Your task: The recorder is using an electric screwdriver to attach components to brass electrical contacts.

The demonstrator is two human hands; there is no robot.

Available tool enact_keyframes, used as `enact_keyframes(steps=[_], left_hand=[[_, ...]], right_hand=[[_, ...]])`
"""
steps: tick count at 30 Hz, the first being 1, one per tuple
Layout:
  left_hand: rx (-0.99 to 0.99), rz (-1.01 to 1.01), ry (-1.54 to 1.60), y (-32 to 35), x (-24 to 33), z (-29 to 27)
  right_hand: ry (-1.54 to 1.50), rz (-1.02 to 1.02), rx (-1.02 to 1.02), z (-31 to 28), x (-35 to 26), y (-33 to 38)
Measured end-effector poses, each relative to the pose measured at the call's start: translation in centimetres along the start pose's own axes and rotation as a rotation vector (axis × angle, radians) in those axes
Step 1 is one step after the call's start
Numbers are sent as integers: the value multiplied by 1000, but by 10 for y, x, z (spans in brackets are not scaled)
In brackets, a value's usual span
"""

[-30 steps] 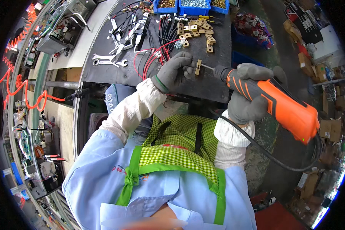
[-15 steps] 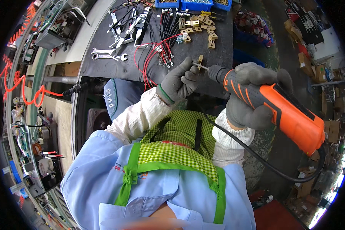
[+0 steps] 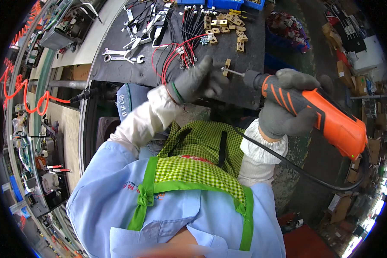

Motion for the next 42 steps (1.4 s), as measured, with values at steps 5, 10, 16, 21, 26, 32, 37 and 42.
enact_keyframes(steps=[5,10,16,21,26,32,37,42], left_hand=[[191,564,-1661,-46,58,-75],[-279,334,-2158,-72,64,-65],[-285,103,-2312,-88,59,-70],[-752,581,-2530,-88,54,-85],[-54,919,-1599,-97,137,-88],[263,1067,56,-100,284,-112],[220,883,-457,-108,274,-105],[102,1377,-1138,-45,289,-33]], right_hand=[[113,-66,15,6,-16,-9],[21,-14,-1,0,-8,-3],[8,-4,-9,-2,-10,-3],[18,-2,2,0,-13,-5],[79,78,58,-19,-14,-5],[17,65,71,-12,-13,-7],[24,77,26,-9,-10,-7],[-52,18,-13,4,-12,-12]])
Point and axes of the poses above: each hand's wrist, its own y-axis away from the middle knuckle, its own z-axis out of the palm, x = y × z, the point moved 3 cm from there along -y, towards the middle knuckle, and after that the axes turned 3 degrees about z, right-handed, at the moved point
